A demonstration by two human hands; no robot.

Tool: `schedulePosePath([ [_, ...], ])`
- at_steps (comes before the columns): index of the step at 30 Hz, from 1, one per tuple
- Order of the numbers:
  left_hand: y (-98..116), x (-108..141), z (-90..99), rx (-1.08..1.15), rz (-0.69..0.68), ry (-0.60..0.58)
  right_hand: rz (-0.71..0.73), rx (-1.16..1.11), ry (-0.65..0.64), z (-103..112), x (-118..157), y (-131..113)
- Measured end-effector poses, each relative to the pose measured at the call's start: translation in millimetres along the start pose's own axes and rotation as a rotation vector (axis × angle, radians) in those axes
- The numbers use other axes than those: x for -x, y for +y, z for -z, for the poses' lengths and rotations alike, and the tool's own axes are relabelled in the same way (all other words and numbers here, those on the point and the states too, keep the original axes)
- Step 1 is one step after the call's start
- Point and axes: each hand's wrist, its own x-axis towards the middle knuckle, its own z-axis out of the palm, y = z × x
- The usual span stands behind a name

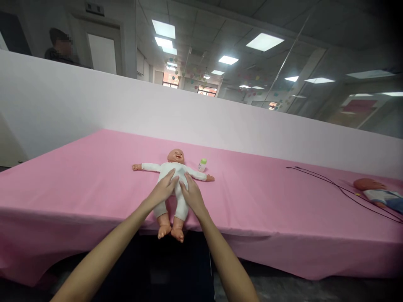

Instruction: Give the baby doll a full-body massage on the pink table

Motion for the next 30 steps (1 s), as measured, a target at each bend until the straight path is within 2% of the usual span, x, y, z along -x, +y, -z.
schedulePosePath([
  [2, -18, -33, 3.0, -0.22, -0.008, -0.029, 0.063, 0.017, -0.109, -7, -26, 13],
  [4, -38, -54, 2.6, -0.385, -0.035, -0.112, 0.123, 0.016, -0.213, -16, -43, 24],
  [7, -66, -69, 0.9, -0.543, -0.022, -0.231, 0.163, 0.012, -0.283, -29, -56, 35],
  [10, -84, -82, 0.5, -0.603, 0.012, -0.278, 0.178, 0.002, -0.306, -37, -67, 44],
  [13, -94, -100, 0.2, -0.627, 0.048, -0.255, 0.113, 0.005, -0.269, -43, -80, 55],
  [17, -110, -119, 2.0, -0.623, 0.134, -0.15, -0.094, 0.042, -0.194, -48, -89, 72],
  [20, -122, -115, 9.1, -0.607, 0.179, -0.117, -0.239, 0.071, -0.209, -44, -83, 75],
  [24, -121, -84, 28.5, -0.578, 0.228, -0.175, -0.302, 0.11, -0.317, -30, -61, 65],
  [27, -109, -55, 39.4, -0.594, 0.223, -0.282, -0.247, 0.151, -0.377, -21, -41, 54],
  [30, -95, -37, 32.3, -0.676, 0.095, -0.343, -0.087, 0.181, -0.411, -21, -35, 49],
])
